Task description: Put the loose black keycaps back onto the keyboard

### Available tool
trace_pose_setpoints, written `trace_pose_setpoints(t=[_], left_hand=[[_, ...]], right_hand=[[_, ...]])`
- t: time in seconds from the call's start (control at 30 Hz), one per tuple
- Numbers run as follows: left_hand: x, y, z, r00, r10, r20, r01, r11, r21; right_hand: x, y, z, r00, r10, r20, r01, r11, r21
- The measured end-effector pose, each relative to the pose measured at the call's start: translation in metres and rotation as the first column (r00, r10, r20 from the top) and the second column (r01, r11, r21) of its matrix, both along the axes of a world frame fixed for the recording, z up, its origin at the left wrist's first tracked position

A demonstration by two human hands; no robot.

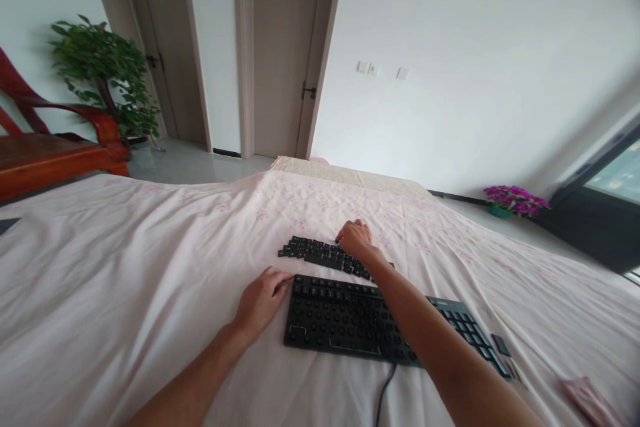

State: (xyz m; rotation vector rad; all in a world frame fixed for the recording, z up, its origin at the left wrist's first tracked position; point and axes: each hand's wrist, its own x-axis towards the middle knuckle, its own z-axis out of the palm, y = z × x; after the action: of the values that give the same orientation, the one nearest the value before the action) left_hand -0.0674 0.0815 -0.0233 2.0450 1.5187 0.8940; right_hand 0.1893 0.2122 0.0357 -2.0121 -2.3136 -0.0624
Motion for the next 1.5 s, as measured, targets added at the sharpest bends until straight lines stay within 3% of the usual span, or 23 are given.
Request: trace_pose_setpoints(t=[0.5, 0.9, 1.03, 1.23, 1.37, 1.5], left_hand=[[0.001, -0.002, 0.003, 1.0, -0.006, 0.021, 0.006, 1.0, -0.003], [-0.001, 0.002, -0.005, 1.0, -0.008, -0.012, 0.009, 1.0, 0.017], [-0.001, 0.0, -0.004, 1.0, -0.009, -0.017, 0.009, 1.0, 0.027], [0.0, 0.001, -0.008, 1.0, 0.003, -0.02, -0.002, 0.999, 0.045], [0.0, 0.0, -0.008, 1.0, 0.005, -0.026, -0.004, 0.999, 0.045], [0.0, -0.001, -0.007, 1.0, 0.009, -0.024, -0.008, 0.999, 0.049]], right_hand=[[0.004, 0.034, -0.01, 0.997, -0.081, 0.014, 0.082, 0.994, -0.078], [-0.007, 0.022, 0.003, 0.998, -0.056, -0.011, 0.055, 0.994, -0.095], [-0.002, -0.007, 0.016, 0.996, 0.006, -0.093, -0.009, 0.999, -0.034], [0.028, -0.087, 0.012, 0.929, 0.185, -0.321, -0.142, 0.978, 0.152], [0.043, -0.134, 0.0, 0.925, 0.214, -0.316, -0.167, 0.971, 0.169], [0.044, -0.159, -0.008, 0.948, 0.219, -0.231, -0.178, 0.966, 0.185]])
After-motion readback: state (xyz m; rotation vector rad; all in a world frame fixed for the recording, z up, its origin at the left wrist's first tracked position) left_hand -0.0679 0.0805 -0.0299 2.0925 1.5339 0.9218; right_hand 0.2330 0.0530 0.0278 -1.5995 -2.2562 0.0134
